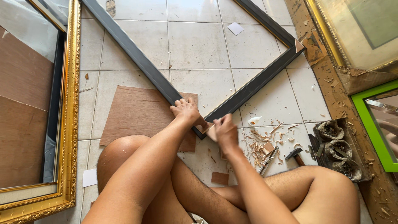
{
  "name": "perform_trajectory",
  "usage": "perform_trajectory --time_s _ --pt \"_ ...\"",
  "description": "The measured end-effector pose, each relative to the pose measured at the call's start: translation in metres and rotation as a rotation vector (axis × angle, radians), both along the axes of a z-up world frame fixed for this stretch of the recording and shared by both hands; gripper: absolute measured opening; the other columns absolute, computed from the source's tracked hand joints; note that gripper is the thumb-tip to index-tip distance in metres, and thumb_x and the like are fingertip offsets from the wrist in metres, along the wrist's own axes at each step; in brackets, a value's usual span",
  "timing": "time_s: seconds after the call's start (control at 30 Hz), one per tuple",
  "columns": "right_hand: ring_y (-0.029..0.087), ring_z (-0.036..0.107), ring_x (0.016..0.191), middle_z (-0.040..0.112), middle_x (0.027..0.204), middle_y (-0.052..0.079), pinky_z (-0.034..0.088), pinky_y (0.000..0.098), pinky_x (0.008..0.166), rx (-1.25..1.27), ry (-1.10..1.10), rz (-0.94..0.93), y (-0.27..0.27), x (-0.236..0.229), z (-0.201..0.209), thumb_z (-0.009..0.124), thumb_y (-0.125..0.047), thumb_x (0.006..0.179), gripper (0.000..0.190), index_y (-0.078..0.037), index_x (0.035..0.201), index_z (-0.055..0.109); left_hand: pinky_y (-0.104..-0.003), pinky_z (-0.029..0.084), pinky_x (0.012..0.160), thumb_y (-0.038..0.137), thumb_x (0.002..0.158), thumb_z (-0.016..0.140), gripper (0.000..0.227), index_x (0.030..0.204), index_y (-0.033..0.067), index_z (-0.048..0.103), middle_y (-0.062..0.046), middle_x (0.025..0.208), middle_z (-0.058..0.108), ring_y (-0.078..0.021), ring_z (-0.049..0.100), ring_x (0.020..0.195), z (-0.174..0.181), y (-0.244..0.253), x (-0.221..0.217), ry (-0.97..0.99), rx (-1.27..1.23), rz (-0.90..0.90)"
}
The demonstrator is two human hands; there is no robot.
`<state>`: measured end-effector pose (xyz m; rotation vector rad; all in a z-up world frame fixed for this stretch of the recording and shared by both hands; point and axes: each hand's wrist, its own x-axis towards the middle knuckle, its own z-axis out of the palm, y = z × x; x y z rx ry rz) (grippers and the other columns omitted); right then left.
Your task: The person applies glue to wooden corner pieces and attaches them to the corners of a large black frame while sitting on the floor.
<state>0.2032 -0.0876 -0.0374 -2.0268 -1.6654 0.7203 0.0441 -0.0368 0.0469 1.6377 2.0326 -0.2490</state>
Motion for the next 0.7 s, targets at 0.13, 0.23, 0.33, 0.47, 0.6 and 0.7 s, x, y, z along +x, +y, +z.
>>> perform_trajectory --time_s 0.13,0.23,0.33,0.47,0.6,0.7 --pt "0.046 0.084 0.092 0.082 0.094 0.029 0.067 0.0536 0.077 -0.048 0.075 0.017 -0.004 0.001 -0.001 0.062 -0.034 0.117 0.026 -0.008 0.120 0.063 -0.068 0.038 0.112 0.029 0.109 0.056 0.050 0.154 0.0090 0.047 -0.022 0.152 0.057 -0.0454 0.049 0.144 0.002 0.000 0.002 0.006 0.002 0.008" --pt "0.048 0.083 0.094 0.082 0.097 0.030 0.065 0.0569 0.081 0.018 0.060 -0.008 0.003 0.009 -0.010 0.063 -0.035 0.116 0.028 -0.007 0.120 0.063 -0.067 0.038 0.113 0.028 0.110 0.053 0.047 0.154 0.0097 0.047 -0.021 0.151 0.058 -0.0443 0.049 0.144 0.002 -0.005 0.001 0.020 0.004 0.007" --pt "0.052 0.082 0.099 0.083 0.102 0.031 0.063 0.0616 0.088 0.033 0.024 -0.027 -0.016 -0.005 0.000 0.065 -0.037 0.112 0.031 -0.007 0.120 0.063 -0.069 0.037 0.112 0.029 0.110 0.053 0.048 0.153 0.0096 0.047 -0.022 0.152 0.057 -0.0459 0.048 0.144 0.003 -0.004 0.002 0.013 0.011 -0.004" --pt "0.043 0.086 0.090 0.085 0.102 0.025 0.069 0.0533 0.077 -0.107 0.176 0.072 -0.041 -0.014 0.008 0.065 -0.037 0.115 0.032 -0.008 0.129 0.063 -0.069 0.037 0.111 0.028 0.112 0.047 0.047 0.155 0.0099 0.045 -0.022 0.152 0.056 -0.0460 0.047 0.144 0.008 -0.005 -0.001 0.017 -0.003 -0.014" --pt "0.038 0.083 0.079 0.083 0.104 0.032 0.068 0.0464 0.071 -0.151 0.248 0.098 -0.013 0.029 0.019 0.060 -0.022 0.118 0.039 0.001 0.149 0.058 -0.067 0.039 0.112 0.024 0.114 0.041 0.045 0.157 0.0106 0.045 -0.021 0.154 0.054 -0.0447 0.047 0.145 0.016 -0.008 -0.005 -0.017 -0.008 -0.026" --pt "0.036 0.081 0.104 0.076 0.107 0.014 0.068 0.0484 0.087 -0.005 -0.107 0.262 0.022 0.051 0.015 0.063 -0.011 0.111 0.043 -0.033 0.146 0.074 -0.069 0.035 0.113 0.019 0.112 0.044 0.046 0.157 0.0100 0.042 -0.022 0.155 0.052 -0.0464 0.044 0.145 0.024 -0.013 -0.005 0.012 -0.060 -0.029"
